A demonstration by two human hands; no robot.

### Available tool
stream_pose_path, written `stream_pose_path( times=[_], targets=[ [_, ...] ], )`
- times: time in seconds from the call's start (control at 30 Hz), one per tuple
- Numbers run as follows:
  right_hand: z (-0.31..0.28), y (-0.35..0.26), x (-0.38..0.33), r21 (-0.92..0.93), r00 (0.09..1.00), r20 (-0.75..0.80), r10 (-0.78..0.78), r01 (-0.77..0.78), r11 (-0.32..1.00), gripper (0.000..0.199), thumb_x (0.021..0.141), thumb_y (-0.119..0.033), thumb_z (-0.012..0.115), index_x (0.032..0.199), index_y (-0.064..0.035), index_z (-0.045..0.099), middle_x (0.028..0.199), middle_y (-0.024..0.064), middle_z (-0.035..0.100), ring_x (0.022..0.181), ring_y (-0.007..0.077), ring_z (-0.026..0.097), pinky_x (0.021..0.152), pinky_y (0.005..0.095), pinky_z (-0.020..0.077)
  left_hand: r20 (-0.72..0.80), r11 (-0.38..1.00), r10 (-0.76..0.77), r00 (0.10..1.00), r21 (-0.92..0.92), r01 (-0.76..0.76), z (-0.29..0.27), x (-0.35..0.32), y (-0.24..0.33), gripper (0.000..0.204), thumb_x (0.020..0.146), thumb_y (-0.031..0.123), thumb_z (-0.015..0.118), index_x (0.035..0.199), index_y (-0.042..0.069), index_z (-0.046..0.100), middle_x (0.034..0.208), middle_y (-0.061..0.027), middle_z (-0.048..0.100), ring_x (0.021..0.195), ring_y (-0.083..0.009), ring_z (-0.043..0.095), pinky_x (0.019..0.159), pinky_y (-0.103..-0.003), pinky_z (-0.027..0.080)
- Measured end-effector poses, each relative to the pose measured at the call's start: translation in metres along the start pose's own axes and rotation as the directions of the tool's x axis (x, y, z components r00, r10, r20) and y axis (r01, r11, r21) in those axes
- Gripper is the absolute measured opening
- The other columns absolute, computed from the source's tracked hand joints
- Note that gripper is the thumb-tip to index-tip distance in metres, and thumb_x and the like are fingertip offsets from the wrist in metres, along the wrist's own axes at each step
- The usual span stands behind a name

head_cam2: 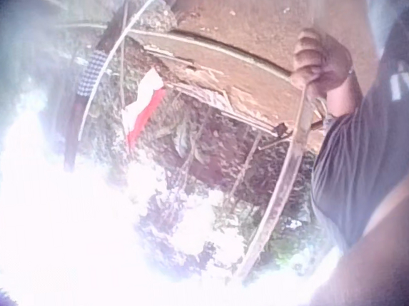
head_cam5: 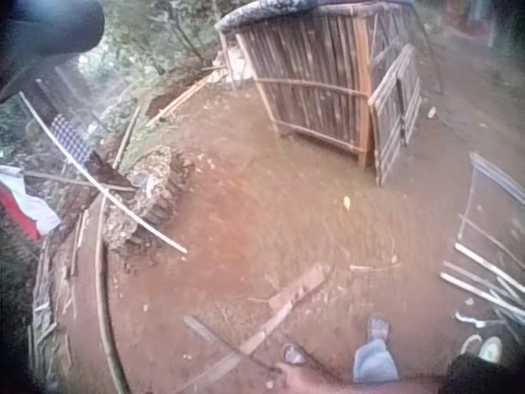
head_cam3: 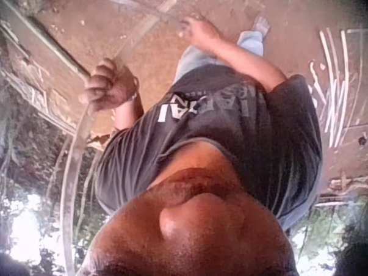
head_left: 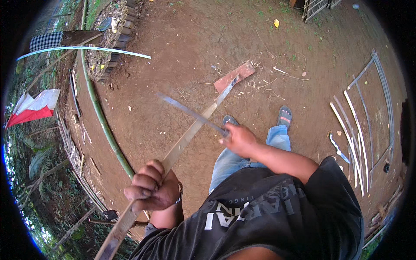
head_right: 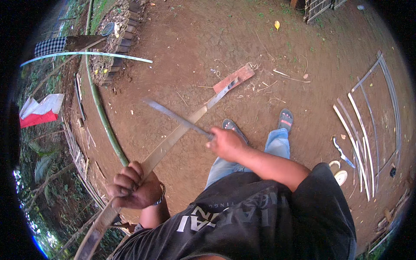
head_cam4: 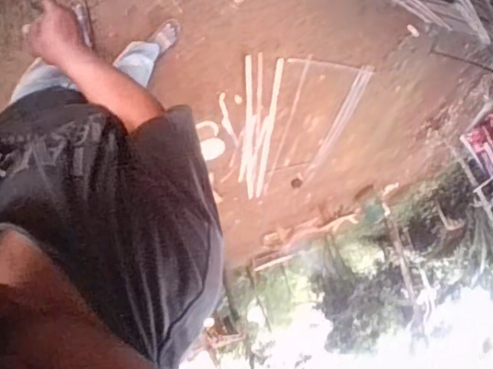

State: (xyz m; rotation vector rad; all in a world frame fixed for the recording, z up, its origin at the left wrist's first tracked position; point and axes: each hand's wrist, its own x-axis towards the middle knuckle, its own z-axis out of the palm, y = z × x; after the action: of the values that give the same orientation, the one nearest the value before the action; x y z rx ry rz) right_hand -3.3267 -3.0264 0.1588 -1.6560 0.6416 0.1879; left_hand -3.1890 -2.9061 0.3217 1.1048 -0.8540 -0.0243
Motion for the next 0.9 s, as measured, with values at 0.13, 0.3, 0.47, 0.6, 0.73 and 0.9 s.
stream_pose_path(
  times=[0.13, 0.3, 0.47, 0.6, 0.73, 0.9],
  targets=[
    [0.041, 0.028, 0.023, -0.063, 0.996, -0.093, 0.002, -0.008, 0.998, 0.034, 0.083, -0.024, 0.066, 0.110, -0.0044, 0.058, 0.087, 0.0205, 0.066, 0.085, 0.0387, 0.065, 0.077, 0.0475, 0.0502, 0.107, 0.998, -0.038, 0.994, -0.044, 0.043, -0.029, -0.005, 0.008, 0.045, 0.095, 0.054, 0.046, 0.074, 0.014, 0.037, 0.055, 0.0014, 0.034, 0.044, -0.0104, 0.030, 0.044, -0.028, 0.024],
    [0.048, 0.006, 0.022, -0.057, 0.999, -0.035, -0.033, 0.031, 0.998, 0.025, 0.083, -0.019, 0.065, 0.104, -0.0072, 0.059, 0.088, 0.0202, 0.066, 0.086, 0.0396, 0.064, 0.075, 0.0481, 0.0507, 0.072, 0.996, 0.036, 0.997, -0.087, -0.029, -0.046, -0.017, 0.007, 0.041, 0.098, 0.048, 0.046, 0.075, 0.014, 0.040, 0.056, 0.0019, 0.034, 0.044, -0.0104, 0.029, 0.044, -0.027, 0.024],
    [0.075, 0.062, 0.052, 0.043, 0.959, -0.194, 0.208, -0.203, 0.978, 0.024, 0.081, -0.016, 0.064, 0.102, -0.0063, 0.059, 0.088, 0.0203, 0.066, 0.086, 0.0403, 0.064, 0.074, 0.0490, 0.0508, 0.075, 0.995, 0.028, 0.997, -0.101, -0.021, -0.053, -0.012, 0.005, 0.041, 0.099, 0.047, 0.045, 0.075, 0.014, 0.039, 0.058, 0.0024, 0.034, 0.046, -0.0096, 0.028, 0.045, -0.026, 0.025],
    [0.059, 0.005, 0.036, -0.058, 0.999, -0.043, -0.028, 0.025, 0.998, 0.023, 0.082, -0.016, 0.062, 0.102, -0.0048, 0.058, 0.087, 0.0217, 0.065, 0.085, 0.0406, 0.064, 0.074, 0.0507, 0.0501, -0.032, 0.996, 0.007, 0.999, -0.087, -0.010, -0.055, -0.013, 0.005, 0.041, 0.099, 0.047, 0.043, 0.075, 0.015, 0.038, 0.058, 0.0030, 0.032, 0.049, -0.0095, 0.028, 0.048, -0.025, 0.026],
    [0.062, 0.082, 0.081, 0.055, 0.963, -0.164, 0.212, -0.206, 0.977, 0.024, 0.082, -0.016, 0.061, 0.102, -0.0032, 0.057, 0.084, 0.0223, 0.065, 0.084, 0.0404, 0.064, 0.073, 0.0493, 0.0499, 0.021, 0.998, -0.034, 0.999, -0.061, 0.036, -0.050, -0.001, -0.001, 0.039, 0.099, 0.046, 0.044, 0.075, 0.016, 0.038, 0.059, 0.0039, 0.031, 0.050, -0.0094, 0.027, 0.050, -0.025, 0.026],
    [0.061, 0.052, 0.063, -0.010, 0.992, -0.017, -0.126, 0.125, 0.992, 0.034, 0.082, -0.018, 0.062, 0.113, -0.0036, 0.057, 0.090, 0.0238, 0.066, 0.087, 0.0405, 0.064, 0.074, 0.0492, 0.0504, -0.035, 0.986, -0.075, 0.997, -0.150, 0.069, -0.038, 0.002, -0.001, 0.032, 0.098, 0.035, 0.050, 0.073, 0.017, 0.039, 0.060, 0.0062, 0.031, 0.053, -0.0091, 0.030, 0.056, -0.026, 0.028]
  ],
)
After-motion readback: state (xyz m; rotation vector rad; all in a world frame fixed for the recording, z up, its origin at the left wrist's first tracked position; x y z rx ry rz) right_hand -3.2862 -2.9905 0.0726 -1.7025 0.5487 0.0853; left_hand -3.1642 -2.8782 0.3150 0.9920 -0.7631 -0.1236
